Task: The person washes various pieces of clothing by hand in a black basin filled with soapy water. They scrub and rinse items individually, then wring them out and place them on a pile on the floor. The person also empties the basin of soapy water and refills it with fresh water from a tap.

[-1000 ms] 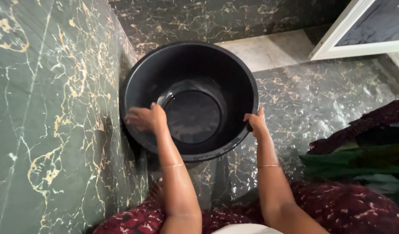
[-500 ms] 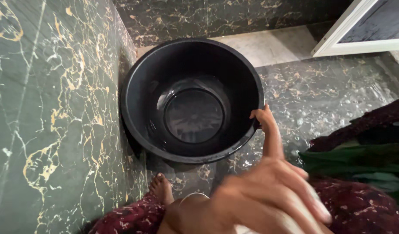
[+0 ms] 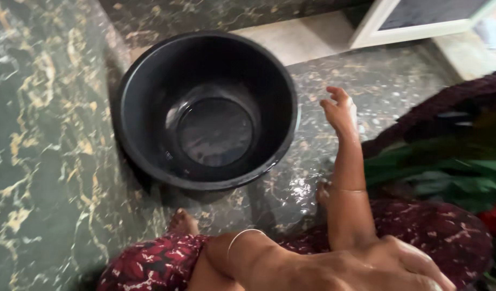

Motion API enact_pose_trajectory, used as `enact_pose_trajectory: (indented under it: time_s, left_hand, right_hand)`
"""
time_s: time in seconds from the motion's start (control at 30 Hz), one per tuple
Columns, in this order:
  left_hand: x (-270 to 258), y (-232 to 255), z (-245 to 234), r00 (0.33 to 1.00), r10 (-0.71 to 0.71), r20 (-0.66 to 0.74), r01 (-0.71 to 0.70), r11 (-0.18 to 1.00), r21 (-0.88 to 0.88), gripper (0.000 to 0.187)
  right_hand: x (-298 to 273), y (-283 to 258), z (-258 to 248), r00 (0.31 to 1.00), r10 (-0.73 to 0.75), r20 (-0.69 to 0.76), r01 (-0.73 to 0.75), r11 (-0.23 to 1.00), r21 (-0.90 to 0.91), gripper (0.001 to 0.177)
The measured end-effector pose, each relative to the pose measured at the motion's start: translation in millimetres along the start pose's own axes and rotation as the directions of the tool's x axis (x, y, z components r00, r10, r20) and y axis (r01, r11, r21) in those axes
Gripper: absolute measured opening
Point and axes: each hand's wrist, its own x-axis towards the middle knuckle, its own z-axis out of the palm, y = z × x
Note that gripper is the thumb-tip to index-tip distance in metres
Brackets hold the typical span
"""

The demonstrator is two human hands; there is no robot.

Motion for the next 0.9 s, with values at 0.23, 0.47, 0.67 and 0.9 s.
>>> enact_pose_trajectory:
  time_s: [0.23, 0.47, 0.67, 0.9]
  left_hand:
    - [49.4, 43.4, -12.8, 0.953, 0.119, 0.278, -0.261, 0.787, 0.559, 0.019]
    - [110.4, 8.7, -17.3, 0.999, 0.023, -0.035, 0.012, 0.643, 0.766, 0.012]
    - [101.6, -71.9, -8.7, 0.999, 0.008, -0.049, 0.037, 0.543, 0.839, 0.016]
    - [86.4, -103.0, -1.7, 0.987, -0.147, -0.072, 0.138, 0.514, 0.847, 0.022]
  right_hand:
    - [-45.1, -106.8, -126.8, 0.958, -0.283, -0.053, 0.282, 0.959, -0.030, 0.043]
    - [-102.9, -140.7, -287.4, 0.945, -0.276, -0.174, 0.227, 0.939, -0.259, 0.020]
    - [-212.0, -63.7, -310.2, 0.884, -0.329, -0.331, 0.186, 0.899, -0.397, 0.013]
    - [-269.3, 15.8, -294.8, 0.864, -0.043, -0.501, 0.004, 0.997, -0.080, 0.018]
